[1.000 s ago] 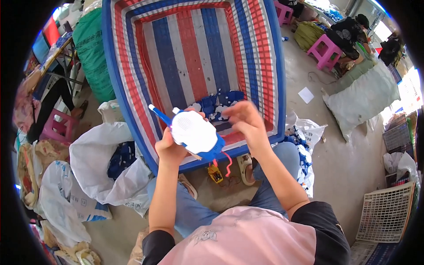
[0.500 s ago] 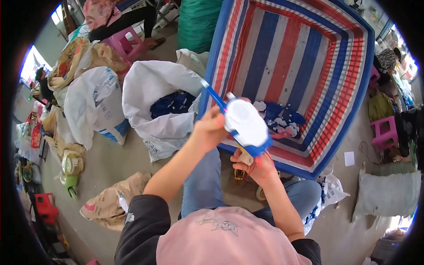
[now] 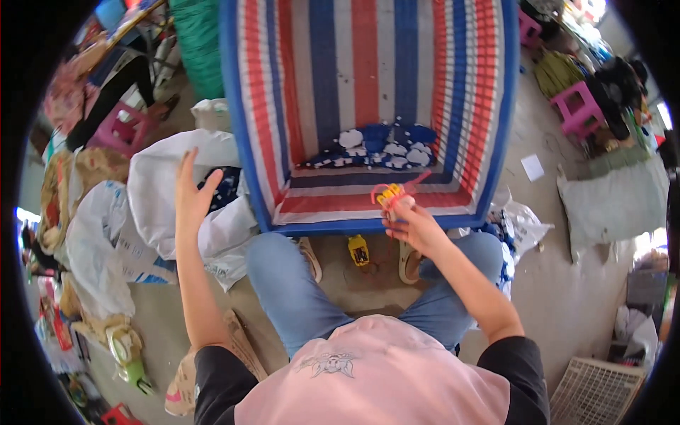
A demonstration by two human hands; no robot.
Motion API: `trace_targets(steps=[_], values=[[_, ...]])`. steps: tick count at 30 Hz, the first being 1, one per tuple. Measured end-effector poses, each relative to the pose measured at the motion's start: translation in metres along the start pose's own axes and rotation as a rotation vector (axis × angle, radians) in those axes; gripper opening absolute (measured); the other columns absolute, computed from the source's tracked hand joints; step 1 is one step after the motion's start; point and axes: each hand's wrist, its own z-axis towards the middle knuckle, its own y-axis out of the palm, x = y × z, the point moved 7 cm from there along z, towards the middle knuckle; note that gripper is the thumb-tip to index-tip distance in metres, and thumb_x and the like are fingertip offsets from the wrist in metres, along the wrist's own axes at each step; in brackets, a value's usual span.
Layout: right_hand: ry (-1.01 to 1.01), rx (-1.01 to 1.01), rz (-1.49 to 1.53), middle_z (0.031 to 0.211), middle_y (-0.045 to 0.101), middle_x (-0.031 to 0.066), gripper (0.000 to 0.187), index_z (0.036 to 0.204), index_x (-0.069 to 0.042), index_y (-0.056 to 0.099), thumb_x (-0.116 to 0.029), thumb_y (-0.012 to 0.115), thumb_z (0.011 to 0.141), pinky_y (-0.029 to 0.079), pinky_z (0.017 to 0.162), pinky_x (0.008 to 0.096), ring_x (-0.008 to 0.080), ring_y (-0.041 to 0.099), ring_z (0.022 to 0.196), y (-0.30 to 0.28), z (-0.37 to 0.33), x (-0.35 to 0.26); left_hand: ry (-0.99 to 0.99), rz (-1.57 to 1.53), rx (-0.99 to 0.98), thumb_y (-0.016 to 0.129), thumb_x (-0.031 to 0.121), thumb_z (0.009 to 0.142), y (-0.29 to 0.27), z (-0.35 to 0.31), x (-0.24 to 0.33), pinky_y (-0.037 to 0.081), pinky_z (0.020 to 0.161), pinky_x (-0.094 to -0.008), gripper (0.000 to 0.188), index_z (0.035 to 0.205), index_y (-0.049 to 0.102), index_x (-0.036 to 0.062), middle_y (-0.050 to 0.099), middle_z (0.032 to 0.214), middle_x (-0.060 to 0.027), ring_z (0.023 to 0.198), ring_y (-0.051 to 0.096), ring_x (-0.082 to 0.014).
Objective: Assembling plastic toy radio components by fitting internal circuits into blue housings and snapping on white covers.
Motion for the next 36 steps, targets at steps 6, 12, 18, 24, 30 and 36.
trace_targets(steps=[6,12,18,24,30,36], values=[[-0.108,-0.022,-0.593,0.086,0.063,-0.0006,0.034,0.099,-0.007,0.063,-0.036,0.069,0.081,0.042,0.074,0.0233,0.0095,0.057,0.080,-0.034,0.087,-0.031,0.335,-0.224,-0.309,0.070,0.020,0.072,0.095,-0.011,0.134,0.039,0.098,-0.0417,0.050,0.118,0.056,0.0044,0.053,0.124,-0.0210,0.117,0.049,-0.0374],[-0.168,0.104,-0.551,0.093,0.066,0.0033,0.043,0.101,-0.003,0.066,-0.036,0.075,0.075,0.043,0.078,0.0228,0.0089,0.058,0.085,-0.087,0.204,-0.030,0.489,-0.166,-0.693,0.068,0.025,0.076,0.163,-0.053,0.153,0.031,0.102,-0.0504,0.053,0.124,0.052,0.0079,0.050,0.130,-0.0128,0.128,0.039,-0.0324],[-0.332,0.190,-0.398,0.089,0.066,0.0001,0.039,0.097,-0.007,0.068,-0.037,0.077,0.073,0.042,0.078,0.0228,0.0082,0.059,0.082,-0.093,0.328,-0.020,0.331,-0.245,-0.882,0.070,0.017,0.075,0.164,-0.046,0.125,0.038,0.097,-0.0425,0.048,0.119,0.055,0.0028,0.057,0.119,-0.0164,0.117,0.049,-0.0354],[-0.270,0.563,-0.619,0.085,0.067,0.0038,0.047,0.090,-0.007,0.070,-0.042,0.083,0.061,0.045,0.071,0.0252,0.0121,0.060,0.079,-0.124,0.398,-0.002,0.236,-0.284,-0.989,0.068,0.021,0.077,0.179,-0.038,0.117,0.042,0.088,-0.0401,0.047,0.118,0.055,0.0018,0.059,0.112,-0.0162,0.108,0.054,-0.0330],[-0.323,0.341,-1.004,0.093,0.065,0.0139,0.053,0.092,-0.009,0.069,-0.049,0.079,0.059,0.045,0.083,0.0345,0.0252,0.058,0.096,-0.081,0.342,-0.044,0.140,-0.419,-0.876,0.069,0.015,0.077,0.177,-0.027,0.118,0.045,0.087,-0.0376,0.047,0.119,0.055,0.0015,0.059,0.113,-0.0176,0.102,0.057,-0.0329],[-0.671,-0.587,-1.529,0.125,0.047,0.0188,0.040,0.090,-0.010,0.067,-0.035,0.073,0.060,0.039,0.092,0.0426,0.0368,0.046,0.111,0.068,0.139,-0.126,-0.585,-0.974,-0.513,0.050,0.031,0.095,0.180,-0.011,0.050,0.041,0.092,-0.0305,0.042,0.127,0.050,0.0044,0.056,0.122,-0.0074,0.114,0.051,-0.0178]])
